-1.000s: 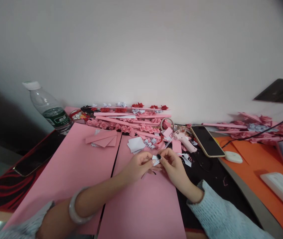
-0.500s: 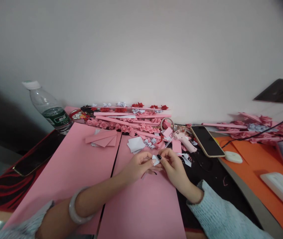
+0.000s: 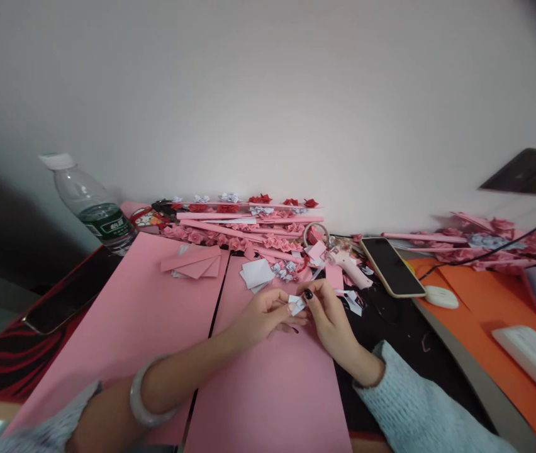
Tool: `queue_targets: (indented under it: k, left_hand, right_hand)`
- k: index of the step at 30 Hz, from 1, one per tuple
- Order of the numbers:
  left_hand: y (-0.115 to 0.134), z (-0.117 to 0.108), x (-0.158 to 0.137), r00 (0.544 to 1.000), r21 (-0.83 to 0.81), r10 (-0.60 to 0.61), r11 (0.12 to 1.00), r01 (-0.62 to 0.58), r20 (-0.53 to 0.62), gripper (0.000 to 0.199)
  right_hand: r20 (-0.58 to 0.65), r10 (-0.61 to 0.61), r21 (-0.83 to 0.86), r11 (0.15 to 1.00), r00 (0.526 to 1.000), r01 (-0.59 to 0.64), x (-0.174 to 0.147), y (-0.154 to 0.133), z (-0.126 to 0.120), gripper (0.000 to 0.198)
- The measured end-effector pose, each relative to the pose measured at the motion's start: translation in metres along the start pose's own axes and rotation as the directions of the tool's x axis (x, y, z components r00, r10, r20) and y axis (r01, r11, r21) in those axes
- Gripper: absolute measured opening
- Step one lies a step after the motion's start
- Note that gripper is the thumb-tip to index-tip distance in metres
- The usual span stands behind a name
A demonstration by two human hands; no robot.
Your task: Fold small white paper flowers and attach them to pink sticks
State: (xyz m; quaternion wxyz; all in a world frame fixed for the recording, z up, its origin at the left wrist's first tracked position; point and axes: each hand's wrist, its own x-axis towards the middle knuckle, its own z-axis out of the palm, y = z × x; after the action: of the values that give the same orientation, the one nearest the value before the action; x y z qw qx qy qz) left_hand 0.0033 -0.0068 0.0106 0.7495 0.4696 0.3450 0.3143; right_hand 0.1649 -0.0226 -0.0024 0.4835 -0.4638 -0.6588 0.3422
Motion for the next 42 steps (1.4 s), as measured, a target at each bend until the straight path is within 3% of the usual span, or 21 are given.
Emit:
queue_targets:
  k: [8,17,33,42]
  left_hand:
    - [-0.0001,-0.0030,0.0018,1.000,-0.006,-0.017,1.000,0.017,0.004,0.033]
    - [-0.0014,-0.0005,-0.0005,0.999,0.043,0.028,0.999,-0.029,0.024,0.027]
    - [0.0006,-0.0009,0.0004,1.000,-0.008,0.003,1.000,-0.003,-0.003,0.035]
    - [-0.0025,-0.0012,0.0004,0.999,0.034,0.021,0.999,-0.022,0.025,0.031]
  right_hand:
    - [0.029,0.003,0.093,0.996,1.000,-0.005,0.0055,-0.0027,0.0001,0.011]
    - [0.056,0.216,0.350,0.910,0.975,-0.222,0.0057,0.0029,0.0045,0.025]
    - [0.051,0.157,0.326,0.931,0.986,-0.165,0.0074,-0.0001,0.0036,0.022]
    - [0.029,0.227,0.271,0.936,0.974,-0.226,0.0048,0.0052,0.0045,0.025]
